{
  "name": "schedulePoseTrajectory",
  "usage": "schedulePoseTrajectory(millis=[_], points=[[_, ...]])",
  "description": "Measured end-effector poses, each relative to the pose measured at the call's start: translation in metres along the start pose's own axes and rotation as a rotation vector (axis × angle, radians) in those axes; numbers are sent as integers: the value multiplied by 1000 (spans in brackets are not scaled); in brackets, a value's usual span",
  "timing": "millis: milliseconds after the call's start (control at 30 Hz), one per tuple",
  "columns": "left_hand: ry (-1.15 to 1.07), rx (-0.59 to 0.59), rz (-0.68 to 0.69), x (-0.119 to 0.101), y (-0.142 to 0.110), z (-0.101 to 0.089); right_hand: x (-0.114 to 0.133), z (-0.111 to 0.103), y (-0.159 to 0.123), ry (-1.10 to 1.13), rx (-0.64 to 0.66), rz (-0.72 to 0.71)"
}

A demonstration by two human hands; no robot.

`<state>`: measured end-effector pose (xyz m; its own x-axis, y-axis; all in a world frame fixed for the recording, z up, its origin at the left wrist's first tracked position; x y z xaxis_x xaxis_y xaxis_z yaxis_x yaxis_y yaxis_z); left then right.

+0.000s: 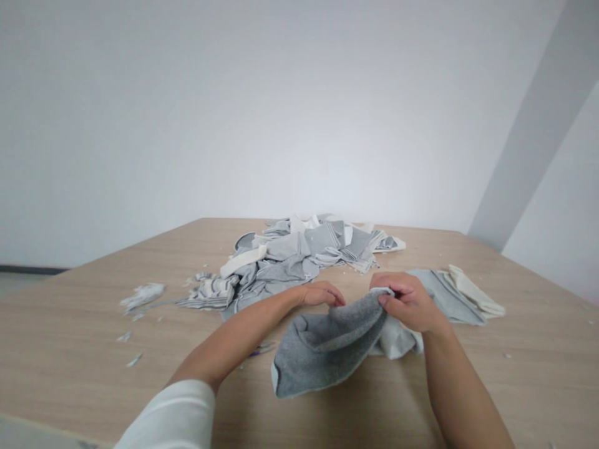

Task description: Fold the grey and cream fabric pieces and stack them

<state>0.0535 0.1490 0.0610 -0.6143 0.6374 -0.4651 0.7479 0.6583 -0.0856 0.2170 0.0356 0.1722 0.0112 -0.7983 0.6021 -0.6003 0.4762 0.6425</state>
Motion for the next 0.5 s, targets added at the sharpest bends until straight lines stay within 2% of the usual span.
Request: schedulePoseTrajectory(millis=[100, 200, 367, 500], points=[[281, -10, -37, 13, 7, 9, 3, 3, -6, 11, 45, 8], [379, 2, -63, 19, 11, 22, 6, 10, -12, 0, 157, 43], [546, 99, -81, 14, 10, 42, 14, 33, -25, -127, 442, 185], [638, 146, -1, 4, 9, 46, 26, 46, -34, -156, 572, 230]])
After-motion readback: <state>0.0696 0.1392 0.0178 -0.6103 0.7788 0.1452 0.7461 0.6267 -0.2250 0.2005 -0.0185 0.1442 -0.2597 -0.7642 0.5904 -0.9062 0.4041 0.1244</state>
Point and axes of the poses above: each hand's wrist, its own y-axis towards the middle knuckle, its own z-axis out of the palm, x = y × z, the point moved 5 cm from there along y, towards the middle knuckle, and after that the axes turned 12 degrees about y, right-handed, at the moved point
